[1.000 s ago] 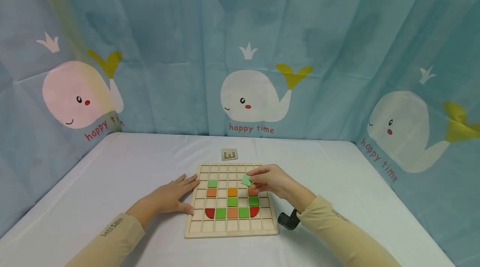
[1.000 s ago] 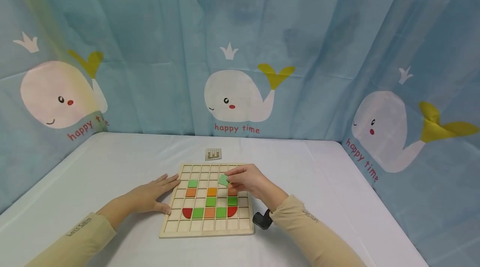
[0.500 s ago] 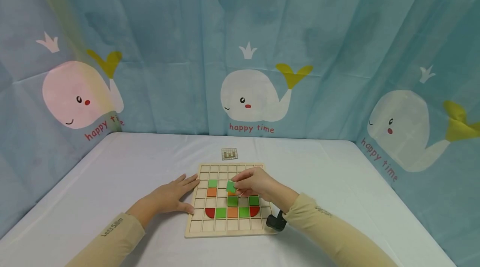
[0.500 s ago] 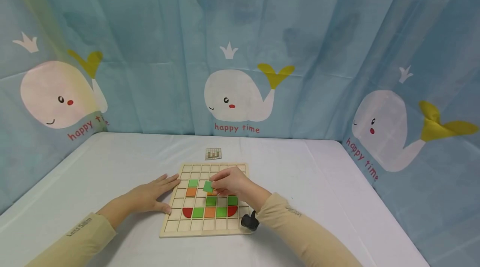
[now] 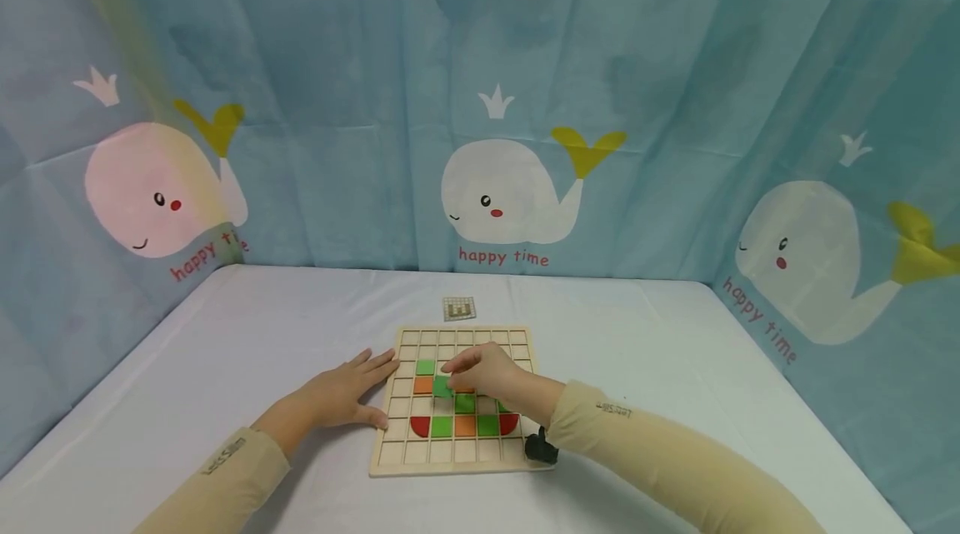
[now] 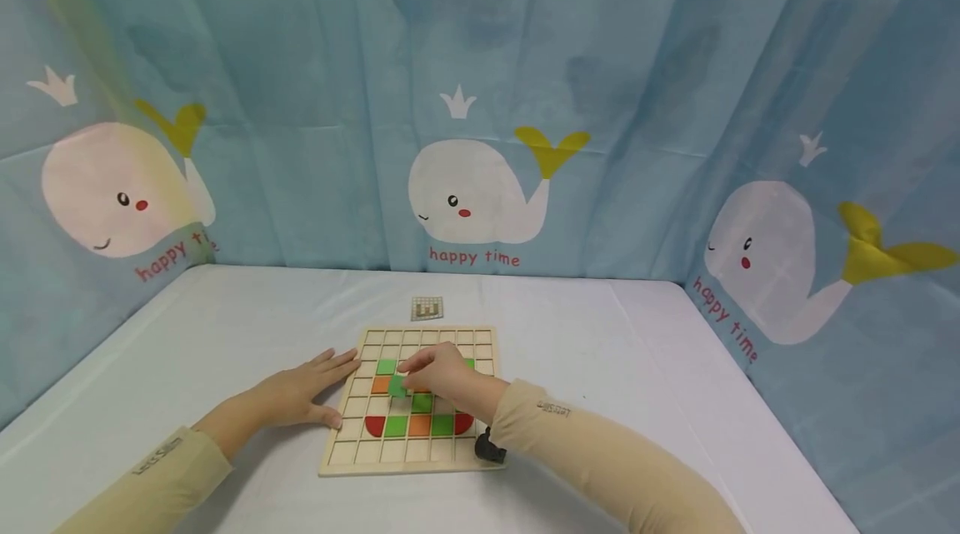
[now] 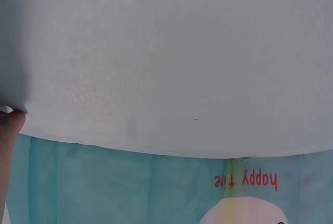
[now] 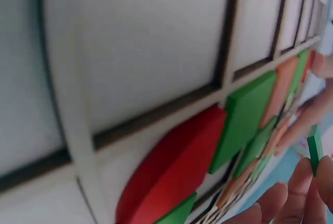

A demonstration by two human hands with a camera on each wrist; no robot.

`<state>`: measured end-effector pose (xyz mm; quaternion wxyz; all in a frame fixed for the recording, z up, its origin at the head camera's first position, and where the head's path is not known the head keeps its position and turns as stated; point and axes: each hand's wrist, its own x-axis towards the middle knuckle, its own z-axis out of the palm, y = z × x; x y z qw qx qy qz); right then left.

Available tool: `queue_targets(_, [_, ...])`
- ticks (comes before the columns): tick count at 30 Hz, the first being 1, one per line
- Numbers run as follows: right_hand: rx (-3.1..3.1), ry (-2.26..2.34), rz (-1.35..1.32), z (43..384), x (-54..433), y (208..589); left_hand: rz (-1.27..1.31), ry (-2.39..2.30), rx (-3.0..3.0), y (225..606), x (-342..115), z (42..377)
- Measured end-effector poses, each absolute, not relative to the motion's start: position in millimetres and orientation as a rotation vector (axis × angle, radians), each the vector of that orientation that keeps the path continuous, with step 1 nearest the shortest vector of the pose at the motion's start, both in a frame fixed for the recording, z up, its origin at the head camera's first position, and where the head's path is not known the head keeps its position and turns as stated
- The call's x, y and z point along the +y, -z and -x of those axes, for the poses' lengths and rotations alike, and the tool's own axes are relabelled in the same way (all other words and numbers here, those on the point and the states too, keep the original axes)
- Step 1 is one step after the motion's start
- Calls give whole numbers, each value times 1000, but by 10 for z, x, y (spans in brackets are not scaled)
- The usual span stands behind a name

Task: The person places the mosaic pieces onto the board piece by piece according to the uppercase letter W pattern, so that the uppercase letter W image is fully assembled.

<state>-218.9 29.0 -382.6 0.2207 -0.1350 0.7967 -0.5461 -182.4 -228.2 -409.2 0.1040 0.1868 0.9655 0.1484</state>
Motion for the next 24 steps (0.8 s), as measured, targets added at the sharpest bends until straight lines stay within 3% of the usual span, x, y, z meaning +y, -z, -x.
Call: queue_targets(24, [2316,1252,427,2115,13,3865,-615,-432,2848,4085,-2256,1796])
